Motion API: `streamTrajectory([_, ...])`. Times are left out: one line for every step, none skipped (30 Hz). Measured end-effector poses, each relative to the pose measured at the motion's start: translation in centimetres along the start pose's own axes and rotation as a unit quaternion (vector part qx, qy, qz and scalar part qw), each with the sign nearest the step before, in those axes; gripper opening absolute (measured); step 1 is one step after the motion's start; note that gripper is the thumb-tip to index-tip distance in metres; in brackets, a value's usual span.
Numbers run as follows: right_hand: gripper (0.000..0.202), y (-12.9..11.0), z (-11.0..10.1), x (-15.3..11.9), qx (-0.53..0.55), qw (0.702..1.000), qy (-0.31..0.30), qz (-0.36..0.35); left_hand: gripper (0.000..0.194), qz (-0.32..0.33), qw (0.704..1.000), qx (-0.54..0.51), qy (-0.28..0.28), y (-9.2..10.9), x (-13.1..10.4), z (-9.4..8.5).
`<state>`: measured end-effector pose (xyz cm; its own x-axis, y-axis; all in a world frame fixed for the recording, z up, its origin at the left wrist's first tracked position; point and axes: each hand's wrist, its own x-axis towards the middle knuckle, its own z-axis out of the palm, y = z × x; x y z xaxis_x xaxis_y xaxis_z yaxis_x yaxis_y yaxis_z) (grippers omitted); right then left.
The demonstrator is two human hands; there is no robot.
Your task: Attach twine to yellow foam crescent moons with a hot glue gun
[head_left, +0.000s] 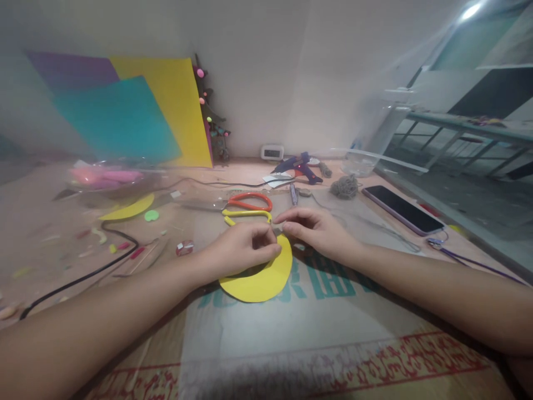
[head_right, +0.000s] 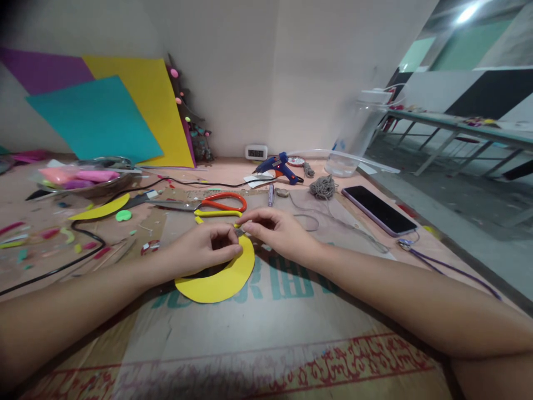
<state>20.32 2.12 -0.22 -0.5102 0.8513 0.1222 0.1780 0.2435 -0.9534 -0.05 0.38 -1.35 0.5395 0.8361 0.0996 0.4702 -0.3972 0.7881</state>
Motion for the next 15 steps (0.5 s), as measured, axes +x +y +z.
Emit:
streamTrajectory([0.021, 0.09, -0.03, -0.02, 0.0, 1.0, 0.0, -0.011, 0.018, -0.004, 1.0, -0.002, -0.002, 0.01, 0.0, 0.01])
streamTrajectory([0.019, 0.18, -0.06, -0.03, -0.005, 1.0, 0.0, -0.026, 0.018, -0.007, 1.0, -0.005, -0.003, 0.0, 0.0, 0.03])
streamTrajectory([0.018, 0.26, -0.09, -0.03, -0.013, 0.999, 0.0, -0.042, 0.018, -0.008, 1.0, -0.008, -0.003, -0.02, 0.02, 0.04])
streamTrajectory([0.017, 0.31, -0.11, -0.03, -0.021, 0.998, 0.0, -0.056, 0.018, -0.009, 1.0, -0.01, -0.002, -0.05, 0.04, 0.06])
streamTrajectory([0.017, 0.34, -0.12, -0.02, -0.026, 0.998, -0.002, -0.063, 0.018, -0.007, 1.0, -0.011, -0.001, -0.09, 0.06, 0.07])
streamTrajectory([0.016, 0.32, -0.13, -0.01, -0.025, 0.997, -0.005, -0.067, 0.018, -0.005, 1.0, -0.009, 0.0, -0.14, 0.09, 0.07])
streamTrajectory([0.016, 0.28, -0.12, 0.0, -0.023, 0.997, -0.009, -0.067, 0.017, -0.002, 1.0, -0.007, 0.001, -0.19, 0.1, 0.07])
streamTrajectory([0.016, 0.21, -0.11, 0.02, -0.022, 0.997, -0.012, -0.068, 0.017, 0.0, 1.0, -0.005, 0.002, -0.25, 0.12, 0.08])
streamTrajectory([0.015, 0.14, -0.1, 0.03, -0.022, 0.997, -0.014, -0.069, 0.017, 0.002, 1.0, -0.004, 0.003, -0.31, 0.12, 0.09])
streamTrajectory([0.015, 0.07, -0.09, 0.04, -0.027, 0.997, -0.013, -0.07, 0.017, 0.004, 1.0, -0.005, 0.004, -0.37, 0.12, 0.11])
streamTrajectory([0.015, 0.02, -0.08, 0.04, -0.035, 0.997, -0.011, -0.073, 0.017, 0.006, 1.0, -0.006, 0.006, -0.43, 0.11, 0.13])
streamTrajectory([0.015, -0.02, -0.09, 0.05, -0.044, 0.996, -0.008, -0.076, 0.018, 0.007, 1.0, -0.008, 0.008, -0.48, 0.11, 0.16])
streamTrajectory([0.016, -0.03, -0.1, 0.05, -0.054, 0.995, -0.005, -0.078, 0.019, 0.009, 1.0, -0.009, 0.009, -0.52, 0.1, 0.19])
streamTrajectory([0.016, -0.02, -0.12, 0.05, -0.062, 0.995, -0.004, -0.08, 0.019, 0.01, 1.0, -0.01, 0.01, -0.55, 0.09, 0.21])
streamTrajectory([0.017, 0.01, -0.14, 0.05, -0.069, 0.994, -0.004, -0.083, 0.019, 0.01, 1.0, -0.009, 0.01, -0.57, 0.08, 0.23])
